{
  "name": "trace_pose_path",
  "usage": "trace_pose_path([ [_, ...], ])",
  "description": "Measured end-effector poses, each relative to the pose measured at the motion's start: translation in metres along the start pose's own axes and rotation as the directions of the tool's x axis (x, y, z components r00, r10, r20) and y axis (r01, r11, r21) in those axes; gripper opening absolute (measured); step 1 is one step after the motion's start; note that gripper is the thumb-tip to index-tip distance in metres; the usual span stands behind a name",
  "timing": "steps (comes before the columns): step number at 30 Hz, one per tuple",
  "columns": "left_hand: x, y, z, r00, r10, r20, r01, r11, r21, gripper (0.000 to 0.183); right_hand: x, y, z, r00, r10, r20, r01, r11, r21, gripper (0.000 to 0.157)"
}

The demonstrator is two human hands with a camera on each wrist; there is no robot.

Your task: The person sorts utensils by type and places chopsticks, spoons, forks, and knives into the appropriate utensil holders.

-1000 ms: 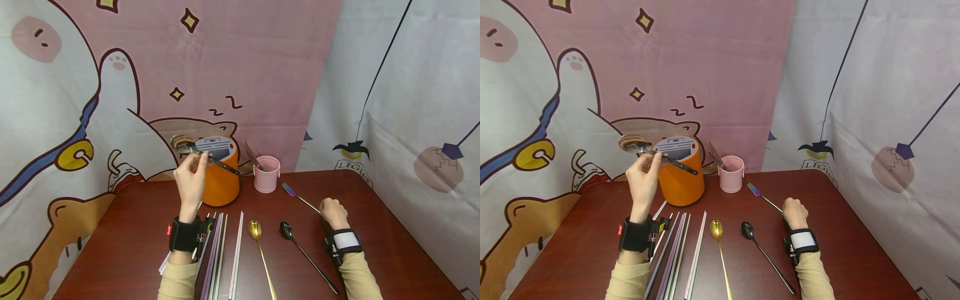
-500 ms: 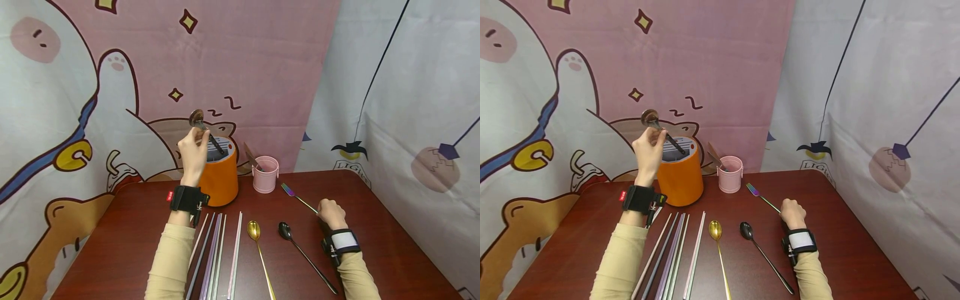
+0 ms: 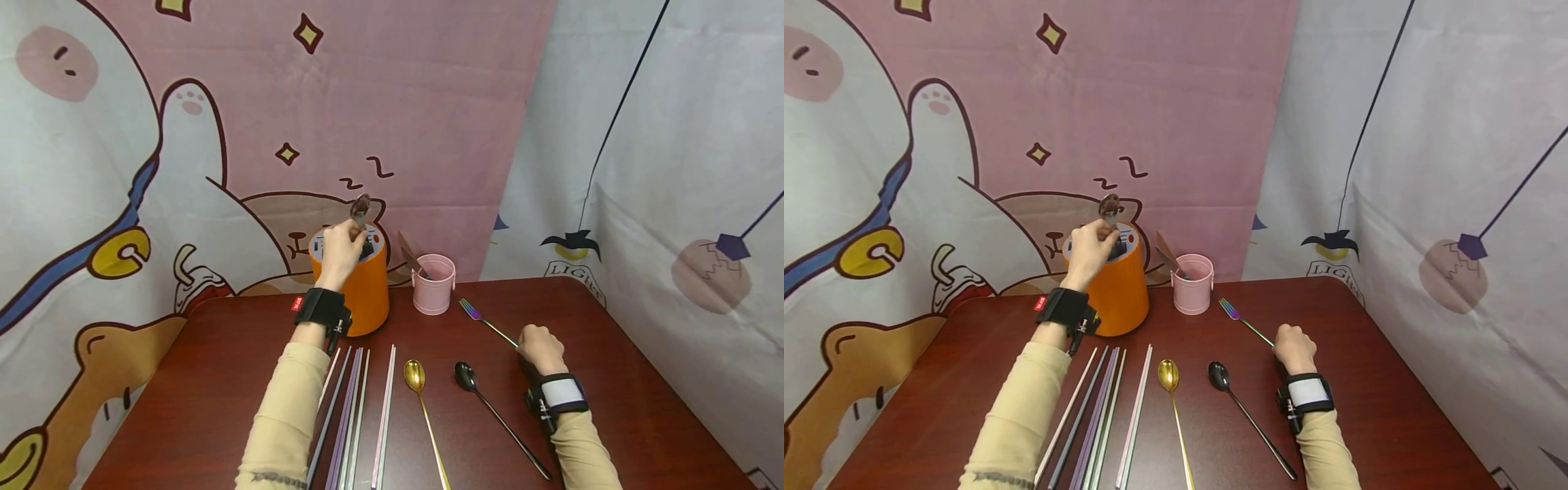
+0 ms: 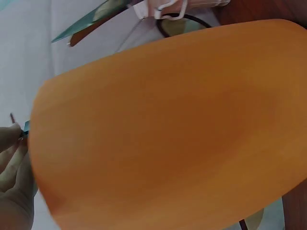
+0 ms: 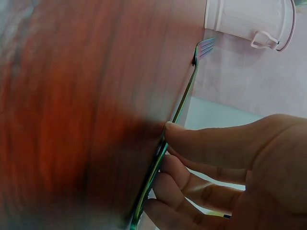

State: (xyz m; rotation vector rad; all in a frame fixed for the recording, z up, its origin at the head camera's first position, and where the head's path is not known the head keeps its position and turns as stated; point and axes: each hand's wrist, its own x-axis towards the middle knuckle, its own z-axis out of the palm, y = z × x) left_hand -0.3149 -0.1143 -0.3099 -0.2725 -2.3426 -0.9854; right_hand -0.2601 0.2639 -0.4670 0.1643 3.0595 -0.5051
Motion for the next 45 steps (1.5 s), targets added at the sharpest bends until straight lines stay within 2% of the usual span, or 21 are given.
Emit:
trace_pose_path([
  [4,0.001,-0.004,0.008,0.997,-0.042,0.069,0.037,0.996,0.076,0.013,0.000,0.000,0.002,1.000,-0.001,0.008,0.001,1.000,0.004,0.018],
  [9,-0.001,-0.007,0.011,0.988,-0.099,0.121,0.088,0.992,0.095,0.018,0.000,0.001,0.002,1.000,-0.005,0.009,0.005,1.000,0.006,0.017],
  [19,-0.002,-0.008,0.007,0.981,-0.100,0.167,0.085,0.992,0.094,0.021,-0.002,-0.001,0.000,1.000,-0.015,0.002,0.015,1.000,0.014,0.018],
  [27,-0.004,-0.007,0.000,0.976,-0.105,0.192,0.097,0.994,0.050,0.022,-0.003,-0.001,0.000,0.999,-0.038,0.000,0.038,0.999,0.005,0.017],
  [30,-0.007,-0.006,-0.003,0.976,-0.102,0.192,0.097,0.995,0.034,0.021,-0.002,-0.001,0.000,0.999,-0.038,0.002,0.038,0.999,-0.017,0.017],
  [35,-0.014,-0.003,-0.004,0.981,-0.064,0.183,0.059,0.998,0.034,0.023,-0.002,-0.003,0.000,1.000,-0.021,0.014,0.021,0.998,-0.052,0.021],
  [40,-0.021,0.002,-0.005,0.988,-0.036,0.148,0.033,0.999,0.022,0.026,-0.004,-0.006,-0.001,1.000,-0.013,0.028,0.015,0.997,-0.072,0.016],
  [43,-0.027,0.007,-0.009,0.996,-0.027,0.079,0.025,0.999,0.021,0.033,-0.004,-0.007,-0.001,0.999,-0.016,0.030,0.019,0.997,-0.079,0.012],
  [45,-0.033,0.013,-0.014,1.000,-0.012,0.001,0.012,1.000,0.017,0.037,-0.003,-0.008,-0.001,0.999,-0.020,0.033,0.023,0.997,-0.080,0.013],
])
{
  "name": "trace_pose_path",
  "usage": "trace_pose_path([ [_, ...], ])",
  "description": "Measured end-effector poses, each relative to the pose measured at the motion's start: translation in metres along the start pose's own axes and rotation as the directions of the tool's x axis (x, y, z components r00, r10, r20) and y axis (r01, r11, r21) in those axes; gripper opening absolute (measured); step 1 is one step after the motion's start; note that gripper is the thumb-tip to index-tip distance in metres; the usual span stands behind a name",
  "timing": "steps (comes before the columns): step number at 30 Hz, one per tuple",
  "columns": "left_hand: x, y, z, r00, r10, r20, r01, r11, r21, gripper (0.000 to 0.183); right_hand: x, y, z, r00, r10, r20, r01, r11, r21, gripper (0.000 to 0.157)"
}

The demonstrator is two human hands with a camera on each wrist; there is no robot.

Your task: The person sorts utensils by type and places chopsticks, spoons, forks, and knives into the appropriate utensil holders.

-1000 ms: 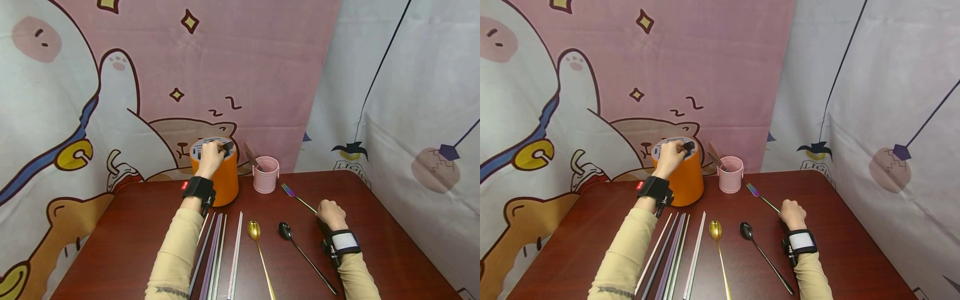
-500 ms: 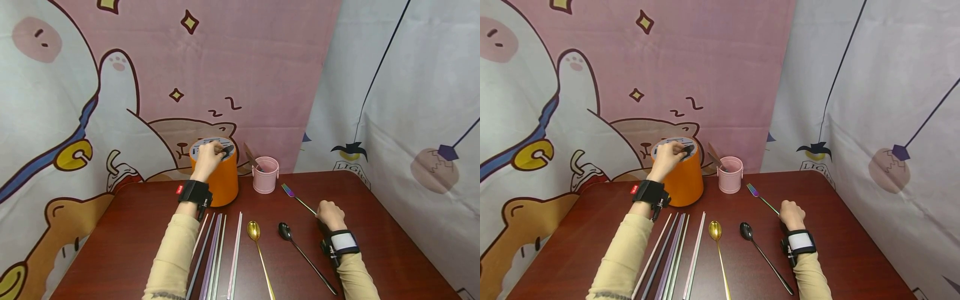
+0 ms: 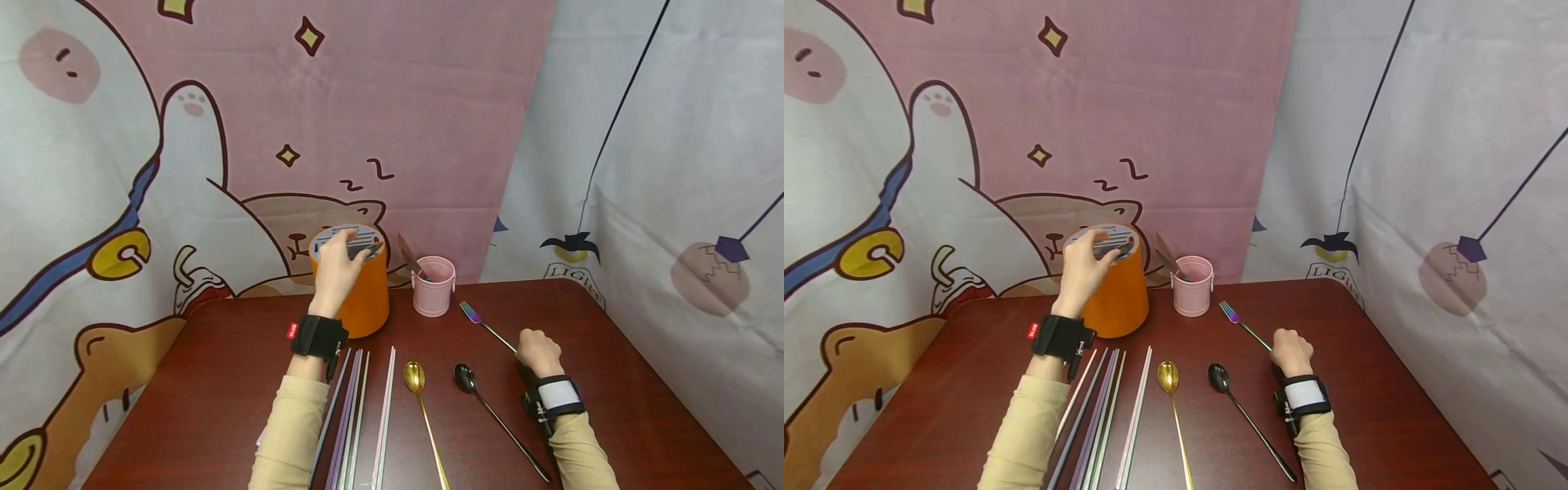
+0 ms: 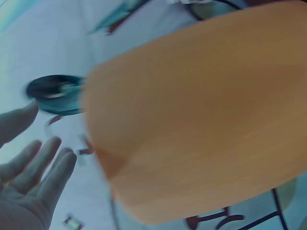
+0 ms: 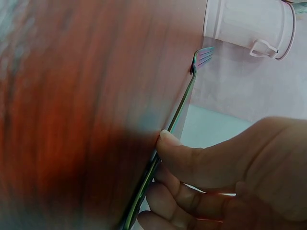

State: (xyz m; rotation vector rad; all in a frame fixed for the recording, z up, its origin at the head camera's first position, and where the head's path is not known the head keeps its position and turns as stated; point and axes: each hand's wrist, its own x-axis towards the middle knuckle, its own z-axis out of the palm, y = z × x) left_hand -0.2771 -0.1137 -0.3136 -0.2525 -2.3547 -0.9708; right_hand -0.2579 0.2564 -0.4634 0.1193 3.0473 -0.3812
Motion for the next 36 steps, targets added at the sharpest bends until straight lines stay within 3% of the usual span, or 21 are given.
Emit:
trace_pose_path([
  [3,-0.012,0.009,-0.007,0.991,0.043,-0.124,-0.044,0.999,-0.004,0.039,-0.001,0.000,0.000,1.000,-0.010,0.004,0.010,1.000,0.001,0.013],
  [8,-0.036,0.020,-0.012,0.950,0.167,-0.265,-0.169,0.985,0.017,0.027,-0.001,0.000,0.002,1.000,-0.021,0.016,0.021,1.000,-0.001,0.013],
  [14,-0.069,0.016,-0.002,0.885,0.286,-0.368,-0.300,0.954,0.020,0.014,0.000,0.000,0.003,0.999,-0.020,0.045,0.021,1.000,-0.009,0.011],
  [16,-0.081,0.011,0.004,0.877,0.310,-0.367,-0.326,0.945,0.021,0.014,-0.001,-0.001,0.003,0.999,-0.023,0.047,0.023,1.000,-0.007,0.010],
  [18,-0.091,0.005,0.011,0.887,0.320,-0.333,-0.329,0.944,0.029,0.014,-0.001,-0.002,0.003,0.999,-0.029,0.043,0.030,1.000,-0.004,0.011],
  [23,-0.114,-0.010,0.027,0.957,0.241,-0.158,-0.243,0.970,0.008,0.012,-0.001,-0.002,0.002,0.998,-0.044,0.033,0.043,0.999,0.019,0.012],
  [25,-0.119,-0.015,0.032,0.976,0.198,-0.089,-0.199,0.980,-0.003,0.011,-0.001,0.000,0.001,0.998,-0.049,0.029,0.048,0.998,0.034,0.011],
  [29,-0.124,-0.022,0.038,0.990,0.138,0.005,-0.138,0.990,-0.014,0.011,-0.002,0.001,-0.003,0.998,-0.062,0.013,0.062,0.997,0.055,0.012],
  [36,-0.128,-0.031,0.041,0.992,0.068,0.102,-0.060,0.995,-0.081,0.017,-0.007,0.000,-0.017,0.997,-0.042,-0.070,0.049,0.994,0.101,0.014],
])
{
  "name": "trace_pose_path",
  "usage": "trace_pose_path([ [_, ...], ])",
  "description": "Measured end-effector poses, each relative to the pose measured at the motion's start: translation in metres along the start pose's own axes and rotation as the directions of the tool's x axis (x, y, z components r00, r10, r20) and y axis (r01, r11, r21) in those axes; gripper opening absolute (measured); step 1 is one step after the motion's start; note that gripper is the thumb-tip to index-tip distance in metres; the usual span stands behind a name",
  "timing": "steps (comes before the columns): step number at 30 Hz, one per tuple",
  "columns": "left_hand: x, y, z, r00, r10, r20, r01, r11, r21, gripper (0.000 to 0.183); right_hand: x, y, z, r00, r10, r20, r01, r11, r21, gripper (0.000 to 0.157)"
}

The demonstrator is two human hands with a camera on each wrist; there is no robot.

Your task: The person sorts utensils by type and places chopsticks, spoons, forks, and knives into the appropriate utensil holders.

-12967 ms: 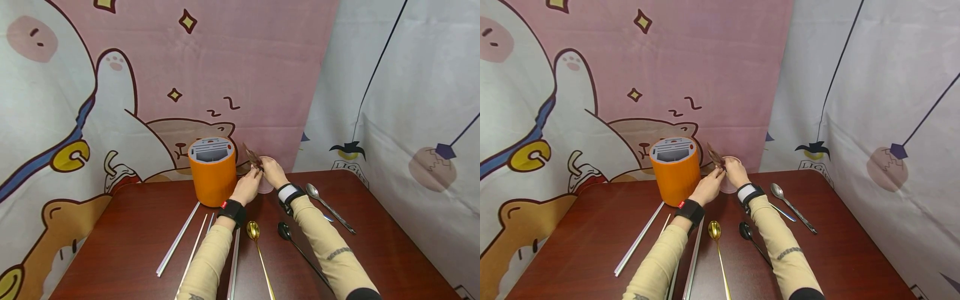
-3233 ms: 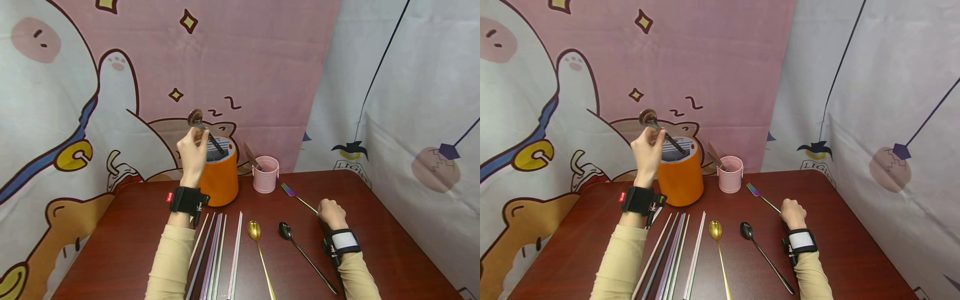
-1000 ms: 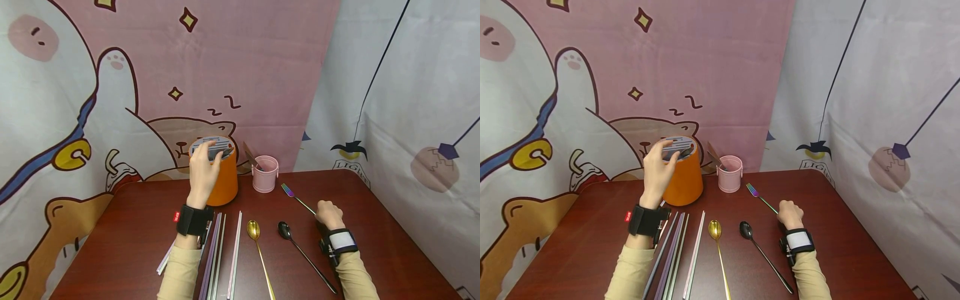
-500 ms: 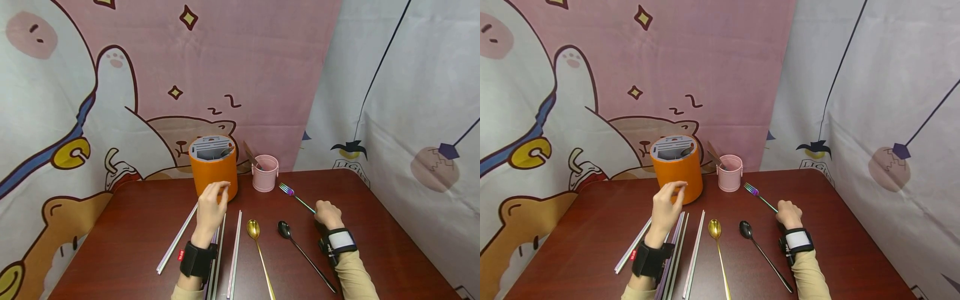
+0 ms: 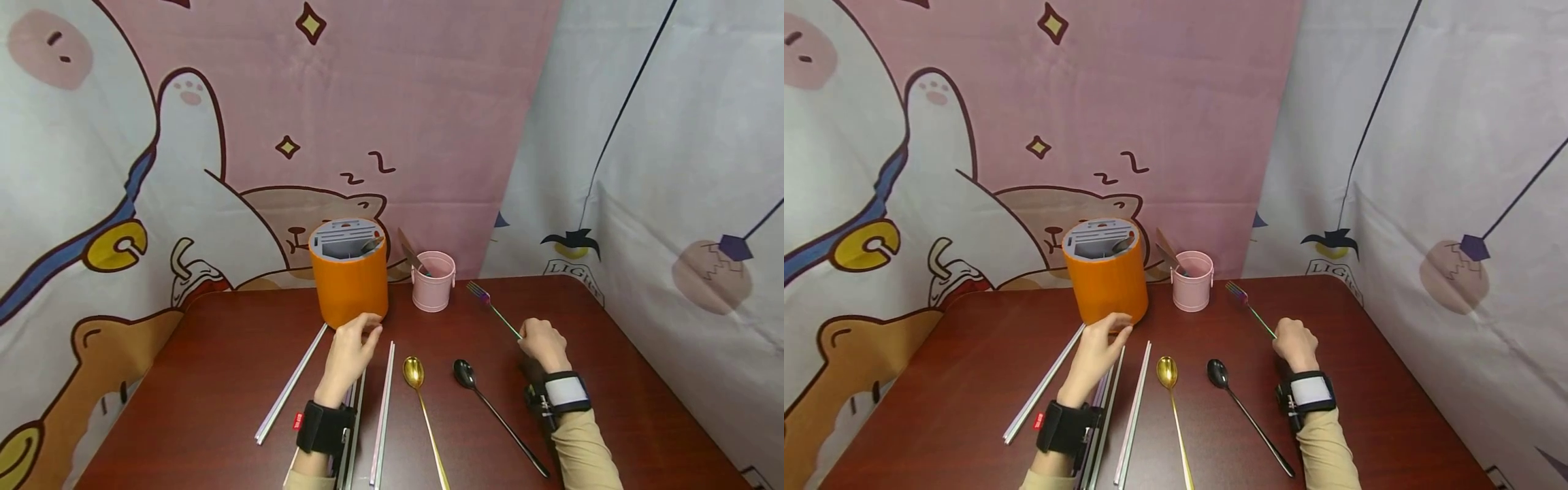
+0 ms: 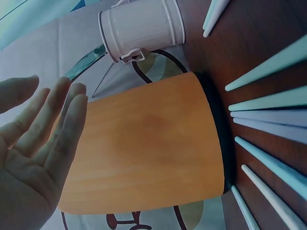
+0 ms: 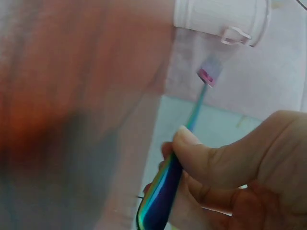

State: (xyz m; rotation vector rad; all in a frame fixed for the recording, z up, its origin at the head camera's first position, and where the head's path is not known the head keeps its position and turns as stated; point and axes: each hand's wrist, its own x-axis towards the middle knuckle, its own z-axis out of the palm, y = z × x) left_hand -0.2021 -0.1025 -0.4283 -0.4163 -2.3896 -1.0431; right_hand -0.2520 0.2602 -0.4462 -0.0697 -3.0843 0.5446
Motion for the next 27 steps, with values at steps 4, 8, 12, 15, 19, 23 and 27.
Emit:
trace_pose_path([
  [4,0.001,-0.001,-0.002,0.999,-0.027,0.021,0.028,0.999,-0.043,0.022,-0.004,-0.006,-0.010,0.994,-0.029,-0.110,0.036,0.997,0.061,0.007],
  [8,0.001,0.001,-0.004,0.998,-0.057,0.040,0.060,0.995,-0.086,0.025,-0.010,-0.022,-0.021,0.974,-0.063,-0.215,0.092,0.988,0.125,0.008],
  [12,0.002,0.007,-0.004,0.994,-0.086,0.065,0.094,0.986,-0.140,0.027,-0.019,-0.042,-0.030,0.951,-0.097,-0.292,0.157,0.970,0.188,0.008],
  [15,0.002,0.011,-0.004,0.993,-0.090,0.075,0.101,0.981,-0.165,0.028,-0.026,-0.058,-0.034,0.937,-0.133,-0.324,0.213,0.951,0.224,0.007],
  [19,0.002,0.017,-0.001,0.994,-0.078,0.079,0.091,0.981,-0.172,0.028,-0.037,-0.078,-0.036,0.921,-0.184,-0.344,0.282,0.923,0.261,0.007],
  [23,0.002,0.023,0.002,0.994,-0.070,0.084,0.086,0.977,-0.193,0.027,-0.046,-0.095,-0.034,0.907,-0.232,-0.351,0.341,0.895,0.288,0.006],
  [27,0.001,0.029,0.003,0.994,-0.065,0.092,0.085,0.970,-0.230,0.027,-0.055,-0.109,-0.032,0.892,-0.289,-0.348,0.401,0.862,0.310,0.006],
])
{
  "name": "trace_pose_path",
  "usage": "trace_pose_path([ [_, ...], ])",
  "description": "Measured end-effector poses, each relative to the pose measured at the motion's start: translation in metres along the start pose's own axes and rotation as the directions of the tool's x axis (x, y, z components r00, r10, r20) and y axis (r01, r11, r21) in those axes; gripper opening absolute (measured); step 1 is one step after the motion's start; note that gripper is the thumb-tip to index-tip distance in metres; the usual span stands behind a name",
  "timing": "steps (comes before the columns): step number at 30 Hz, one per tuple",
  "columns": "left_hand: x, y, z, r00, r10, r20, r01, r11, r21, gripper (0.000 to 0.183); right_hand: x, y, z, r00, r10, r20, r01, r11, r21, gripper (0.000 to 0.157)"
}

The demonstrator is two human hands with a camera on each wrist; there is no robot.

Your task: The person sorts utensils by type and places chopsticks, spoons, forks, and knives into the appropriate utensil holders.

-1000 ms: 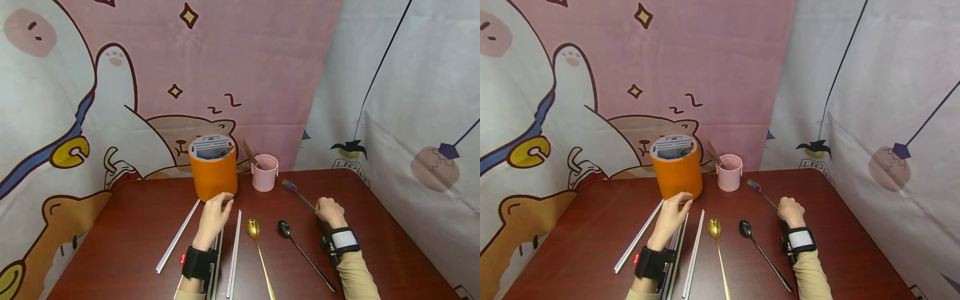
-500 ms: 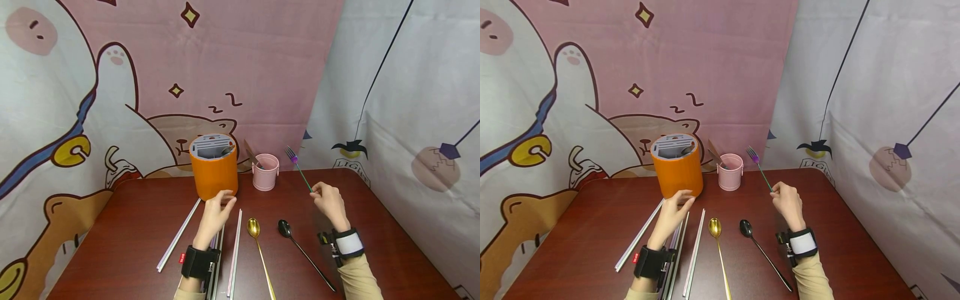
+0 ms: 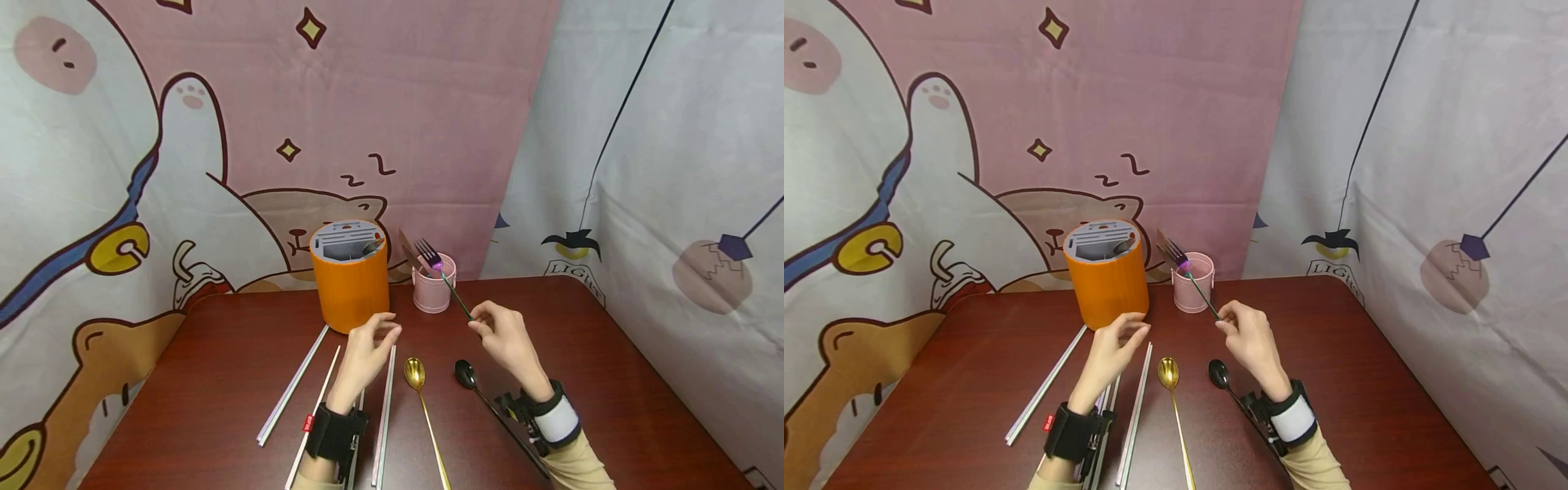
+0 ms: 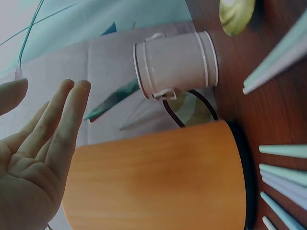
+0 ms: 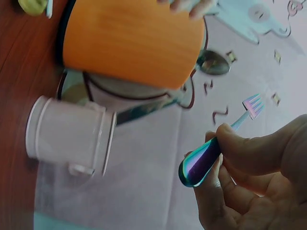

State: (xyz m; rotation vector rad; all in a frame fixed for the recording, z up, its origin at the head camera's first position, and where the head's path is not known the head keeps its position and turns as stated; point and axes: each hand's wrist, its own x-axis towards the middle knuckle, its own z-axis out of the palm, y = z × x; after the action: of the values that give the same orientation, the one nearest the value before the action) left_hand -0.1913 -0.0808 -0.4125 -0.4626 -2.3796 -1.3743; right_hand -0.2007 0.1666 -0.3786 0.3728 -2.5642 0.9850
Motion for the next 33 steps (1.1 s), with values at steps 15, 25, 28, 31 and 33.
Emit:
trace_pose_path([
  [15,-0.002,0.019,0.008,1.000,-0.005,-0.013,0.003,0.989,-0.146,0.030,-0.016,-0.032,0.021,0.982,-0.172,0.082,0.164,0.982,0.099,0.013],
  [25,0.000,0.028,0.011,0.998,-0.021,-0.054,0.007,0.967,-0.256,0.023,-0.022,-0.037,0.032,0.967,-0.234,0.103,0.225,0.970,0.091,0.015],
  [28,0.000,0.030,0.011,0.997,-0.028,-0.076,0.005,0.958,-0.286,0.019,-0.023,-0.037,0.034,0.966,-0.242,0.094,0.234,0.969,0.086,0.016],
  [31,-0.001,0.031,0.010,0.996,-0.026,-0.088,-0.004,0.946,-0.324,0.016,-0.023,-0.038,0.037,0.965,-0.244,0.093,0.237,0.968,0.082,0.018],
  [33,-0.002,0.031,0.010,0.996,-0.019,-0.092,-0.014,0.937,-0.349,0.016,-0.023,-0.038,0.037,0.965,-0.246,0.094,0.239,0.968,0.081,0.019],
])
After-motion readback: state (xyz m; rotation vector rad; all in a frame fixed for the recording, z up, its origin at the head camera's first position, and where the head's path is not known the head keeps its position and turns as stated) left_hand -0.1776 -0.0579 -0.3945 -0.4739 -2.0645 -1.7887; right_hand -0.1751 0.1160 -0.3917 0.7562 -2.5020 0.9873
